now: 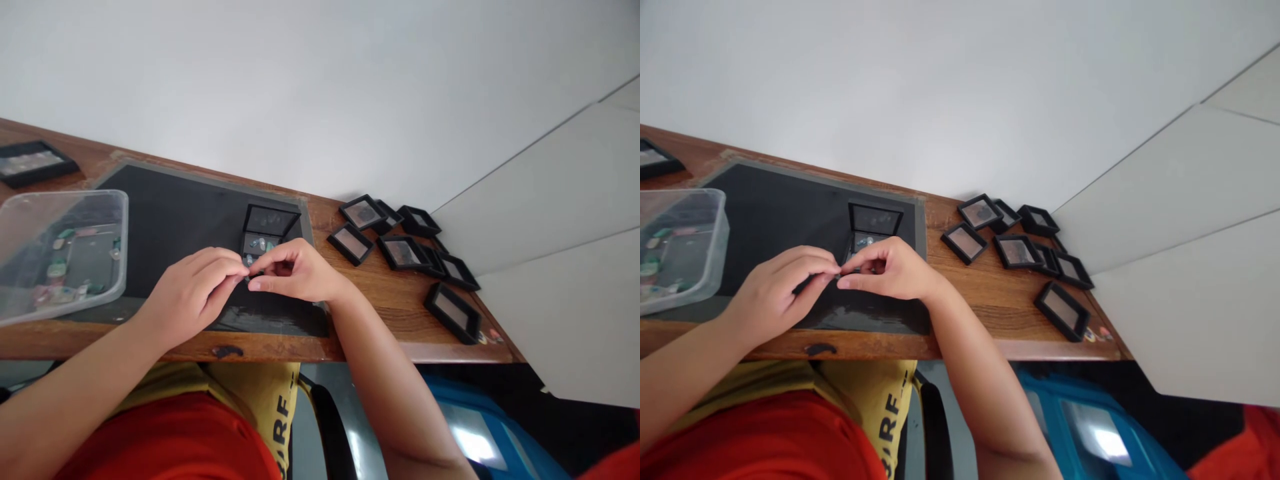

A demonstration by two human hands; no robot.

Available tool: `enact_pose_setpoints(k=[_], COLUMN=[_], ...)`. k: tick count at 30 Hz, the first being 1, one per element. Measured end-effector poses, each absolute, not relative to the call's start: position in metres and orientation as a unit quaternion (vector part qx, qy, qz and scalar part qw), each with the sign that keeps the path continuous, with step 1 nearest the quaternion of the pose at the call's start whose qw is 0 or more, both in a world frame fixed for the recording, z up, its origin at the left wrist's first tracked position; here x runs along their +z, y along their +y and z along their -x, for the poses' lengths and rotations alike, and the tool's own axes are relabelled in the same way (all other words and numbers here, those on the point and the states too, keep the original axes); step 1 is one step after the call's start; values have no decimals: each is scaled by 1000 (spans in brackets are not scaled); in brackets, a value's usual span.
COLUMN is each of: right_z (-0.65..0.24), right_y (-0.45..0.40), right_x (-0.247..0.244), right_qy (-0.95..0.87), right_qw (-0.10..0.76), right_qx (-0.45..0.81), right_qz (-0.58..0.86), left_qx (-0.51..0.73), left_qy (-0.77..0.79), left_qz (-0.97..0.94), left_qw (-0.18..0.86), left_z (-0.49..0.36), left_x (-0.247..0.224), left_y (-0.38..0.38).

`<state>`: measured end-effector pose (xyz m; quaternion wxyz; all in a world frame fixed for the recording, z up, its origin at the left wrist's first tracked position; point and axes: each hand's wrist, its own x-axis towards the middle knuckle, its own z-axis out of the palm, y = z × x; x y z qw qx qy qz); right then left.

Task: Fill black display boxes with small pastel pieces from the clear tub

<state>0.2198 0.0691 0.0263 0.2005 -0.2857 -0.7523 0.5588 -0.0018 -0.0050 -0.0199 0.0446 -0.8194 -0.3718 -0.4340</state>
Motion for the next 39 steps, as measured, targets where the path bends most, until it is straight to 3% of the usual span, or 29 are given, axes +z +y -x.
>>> enact_pose_setpoints(k=[13,39], right_z=[-212,-211], right_y=[64,63], right_x=[28,27], right_qy=[-715,-740], right_qw=[185,205], right_qx=[627,600], right_qz=[248,223], left_qx=[-470,-484], left_qy=[-353,-387], left_qz=[809,784], left_qw=[24,-41], left_z=[5,2], left_x=[-19,-15], left_y=[-8,-9])
